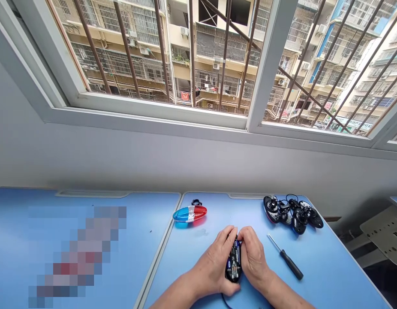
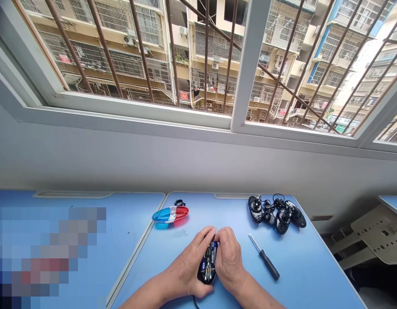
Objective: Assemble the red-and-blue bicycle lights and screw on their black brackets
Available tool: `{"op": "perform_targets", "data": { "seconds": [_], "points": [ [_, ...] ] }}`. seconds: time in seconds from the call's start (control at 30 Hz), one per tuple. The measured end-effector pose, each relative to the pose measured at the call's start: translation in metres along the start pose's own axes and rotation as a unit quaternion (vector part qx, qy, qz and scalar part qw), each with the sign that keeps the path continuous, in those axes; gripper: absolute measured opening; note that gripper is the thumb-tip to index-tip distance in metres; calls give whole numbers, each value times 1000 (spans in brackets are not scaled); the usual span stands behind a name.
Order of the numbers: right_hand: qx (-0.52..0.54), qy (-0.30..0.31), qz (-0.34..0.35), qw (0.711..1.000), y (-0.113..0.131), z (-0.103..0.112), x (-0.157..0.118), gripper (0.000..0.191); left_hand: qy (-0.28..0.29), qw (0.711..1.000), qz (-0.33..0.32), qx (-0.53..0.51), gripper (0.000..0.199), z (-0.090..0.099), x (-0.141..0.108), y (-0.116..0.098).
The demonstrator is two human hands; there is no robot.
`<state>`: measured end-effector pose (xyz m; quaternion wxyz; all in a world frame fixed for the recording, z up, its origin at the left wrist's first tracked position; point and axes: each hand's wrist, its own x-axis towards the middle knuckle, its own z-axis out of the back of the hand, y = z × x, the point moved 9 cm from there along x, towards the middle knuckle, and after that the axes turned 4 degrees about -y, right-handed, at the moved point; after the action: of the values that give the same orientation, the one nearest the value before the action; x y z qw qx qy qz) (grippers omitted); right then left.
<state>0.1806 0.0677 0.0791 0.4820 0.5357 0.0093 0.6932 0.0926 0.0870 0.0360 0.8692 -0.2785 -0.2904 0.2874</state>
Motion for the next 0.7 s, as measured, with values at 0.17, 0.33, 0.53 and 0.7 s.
{"op": "perform_targets", "data": {
  "seconds": [0.17, 0.33, 0.53, 0.7],
  "points": [
    [-1, -7, 11, 1000, 3, 2, 1, 24, 2, 1000, -2, -9, 130, -2, 1, 0],
    [7, -9, 8, 1000, 5, 3, 2, 25, 6, 1000, 2, -16, 130, 0, 1, -1],
    [6, -12, 16, 1000, 8, 5, 3, 26, 12, 1000, 5, -14, 130, 0, 2, -4],
    [-3, -11, 23, 1000, 10, 5, 3, 25, 10, 1000, 5, -18, 130, 2, 3, -8]
  ]
}}
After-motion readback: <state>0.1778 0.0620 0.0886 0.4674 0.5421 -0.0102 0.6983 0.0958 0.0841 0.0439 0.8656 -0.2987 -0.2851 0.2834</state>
